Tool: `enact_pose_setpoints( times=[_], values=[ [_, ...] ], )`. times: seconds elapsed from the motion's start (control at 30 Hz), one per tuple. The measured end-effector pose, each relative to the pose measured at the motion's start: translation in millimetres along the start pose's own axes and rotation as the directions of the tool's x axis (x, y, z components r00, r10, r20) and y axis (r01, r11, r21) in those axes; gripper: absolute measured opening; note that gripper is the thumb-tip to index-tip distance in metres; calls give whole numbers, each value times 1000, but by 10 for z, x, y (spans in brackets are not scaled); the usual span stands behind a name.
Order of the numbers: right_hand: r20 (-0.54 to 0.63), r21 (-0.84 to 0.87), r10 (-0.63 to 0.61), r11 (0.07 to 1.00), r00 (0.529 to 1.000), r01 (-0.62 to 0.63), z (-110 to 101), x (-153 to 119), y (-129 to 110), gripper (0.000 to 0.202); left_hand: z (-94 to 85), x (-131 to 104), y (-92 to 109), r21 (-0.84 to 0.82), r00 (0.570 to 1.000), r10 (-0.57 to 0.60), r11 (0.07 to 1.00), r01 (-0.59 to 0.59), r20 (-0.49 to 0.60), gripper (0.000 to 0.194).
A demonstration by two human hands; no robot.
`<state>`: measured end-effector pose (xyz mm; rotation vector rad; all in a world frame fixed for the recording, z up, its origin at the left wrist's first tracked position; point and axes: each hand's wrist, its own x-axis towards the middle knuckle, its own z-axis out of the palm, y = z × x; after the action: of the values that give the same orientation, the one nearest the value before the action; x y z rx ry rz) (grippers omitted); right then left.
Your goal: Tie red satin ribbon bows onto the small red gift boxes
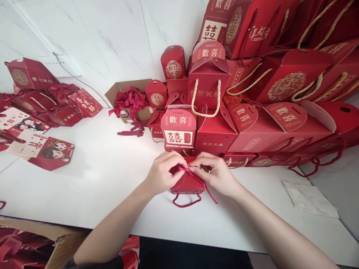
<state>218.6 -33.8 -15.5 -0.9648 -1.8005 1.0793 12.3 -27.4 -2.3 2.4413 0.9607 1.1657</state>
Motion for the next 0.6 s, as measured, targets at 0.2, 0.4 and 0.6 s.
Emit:
enact_pose_setpoints(
  times=[0.2, 0.4, 0.6],
  values=[
    [-27, 16, 11, 1000, 1000, -11, -2, 6, -9, 14, -238, 103, 95, 109, 953, -229, 971, 211, 200, 20],
    [1, -20, -2, 1000, 1000, 2, -12, 11, -33, 14, -308, 144, 87, -6, 897, -323, 940, 340, 301, 24],
    [31, -47, 44, 998, 999, -43, -83, 3, -76, 19, -383, 150, 83, -96, 809, -403, 870, 484, 428, 26]
  ],
)
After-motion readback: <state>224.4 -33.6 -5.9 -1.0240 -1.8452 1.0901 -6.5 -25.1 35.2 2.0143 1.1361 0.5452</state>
